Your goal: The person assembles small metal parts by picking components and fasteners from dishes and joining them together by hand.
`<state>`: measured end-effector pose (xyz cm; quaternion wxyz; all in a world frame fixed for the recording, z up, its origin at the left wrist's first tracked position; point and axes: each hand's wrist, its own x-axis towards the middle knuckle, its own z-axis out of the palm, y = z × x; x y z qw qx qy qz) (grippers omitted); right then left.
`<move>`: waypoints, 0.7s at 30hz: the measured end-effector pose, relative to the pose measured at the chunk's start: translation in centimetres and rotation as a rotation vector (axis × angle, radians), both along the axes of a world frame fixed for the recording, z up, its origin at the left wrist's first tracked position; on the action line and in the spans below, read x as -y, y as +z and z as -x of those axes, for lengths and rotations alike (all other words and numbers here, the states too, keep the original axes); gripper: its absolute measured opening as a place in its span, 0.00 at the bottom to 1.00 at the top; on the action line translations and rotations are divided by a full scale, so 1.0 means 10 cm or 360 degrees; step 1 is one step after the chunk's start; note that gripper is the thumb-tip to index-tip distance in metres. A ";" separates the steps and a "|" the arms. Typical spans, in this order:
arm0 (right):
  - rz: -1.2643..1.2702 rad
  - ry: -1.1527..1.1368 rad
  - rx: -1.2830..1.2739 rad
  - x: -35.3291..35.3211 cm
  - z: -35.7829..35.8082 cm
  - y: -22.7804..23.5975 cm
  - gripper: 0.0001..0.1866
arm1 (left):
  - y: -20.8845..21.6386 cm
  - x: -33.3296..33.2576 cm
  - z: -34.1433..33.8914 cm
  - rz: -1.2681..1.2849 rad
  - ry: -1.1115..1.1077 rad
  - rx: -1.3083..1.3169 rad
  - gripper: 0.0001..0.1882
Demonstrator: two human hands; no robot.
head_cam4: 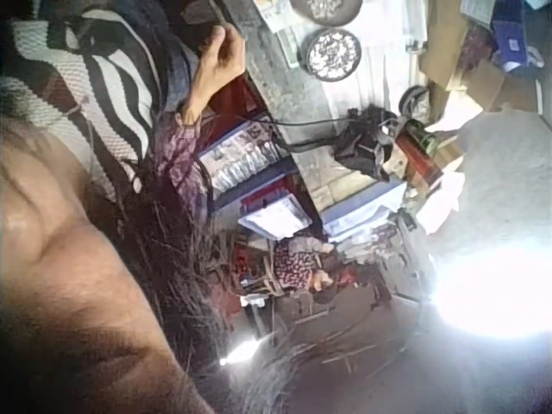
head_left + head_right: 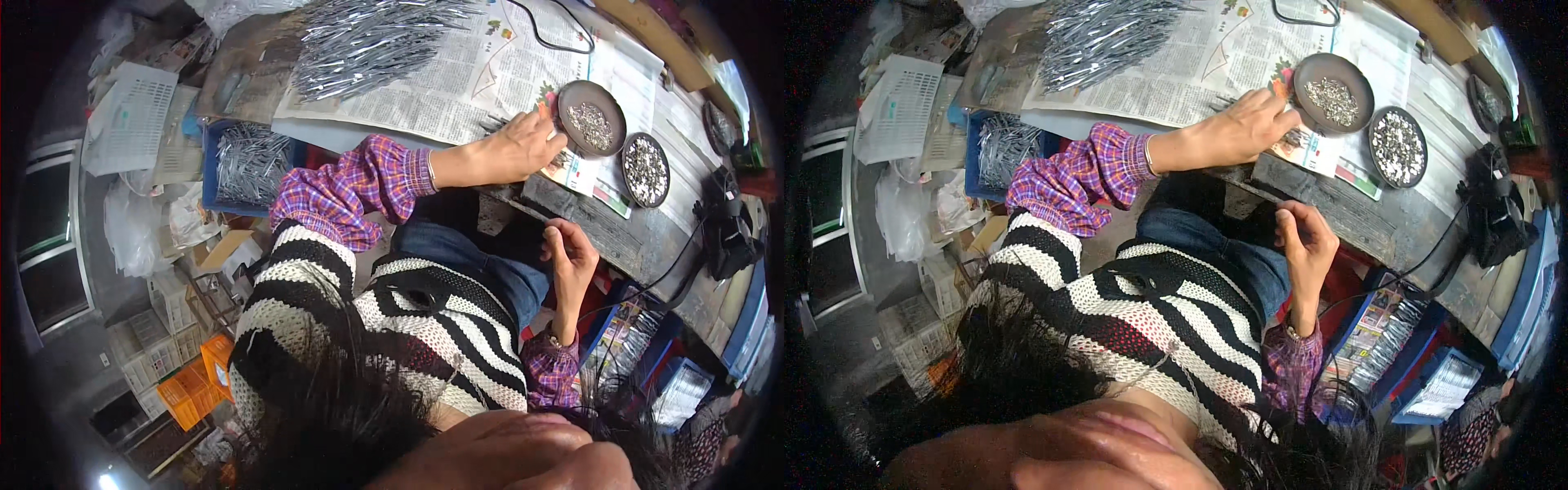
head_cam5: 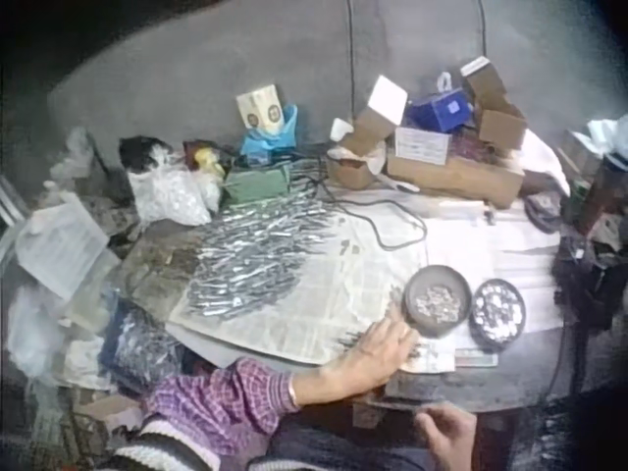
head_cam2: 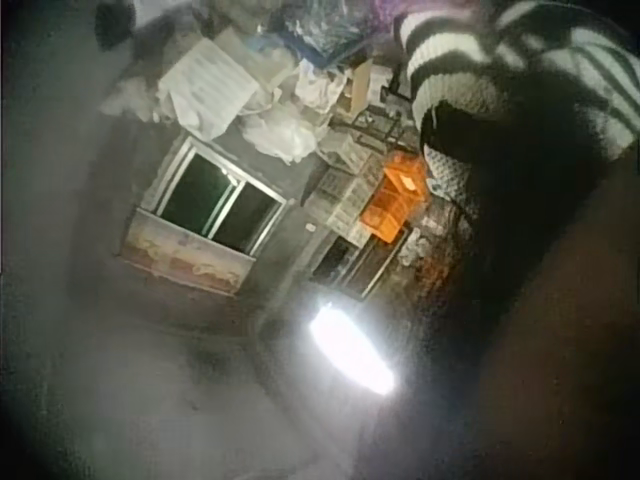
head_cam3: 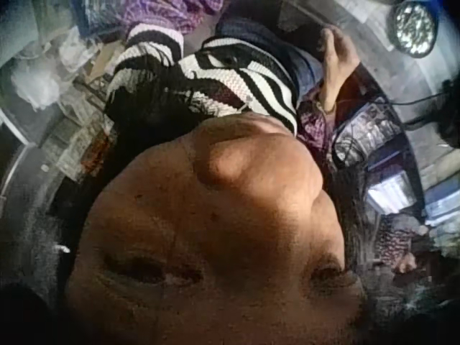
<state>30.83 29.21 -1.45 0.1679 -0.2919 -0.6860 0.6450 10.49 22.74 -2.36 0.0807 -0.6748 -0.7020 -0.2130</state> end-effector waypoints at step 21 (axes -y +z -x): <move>-0.0560 0.0223 -0.0396 -0.24 0.84 0.08 0.39 | 0.26 -0.21 -0.12 -0.0518 -0.0311 0.1891 0.19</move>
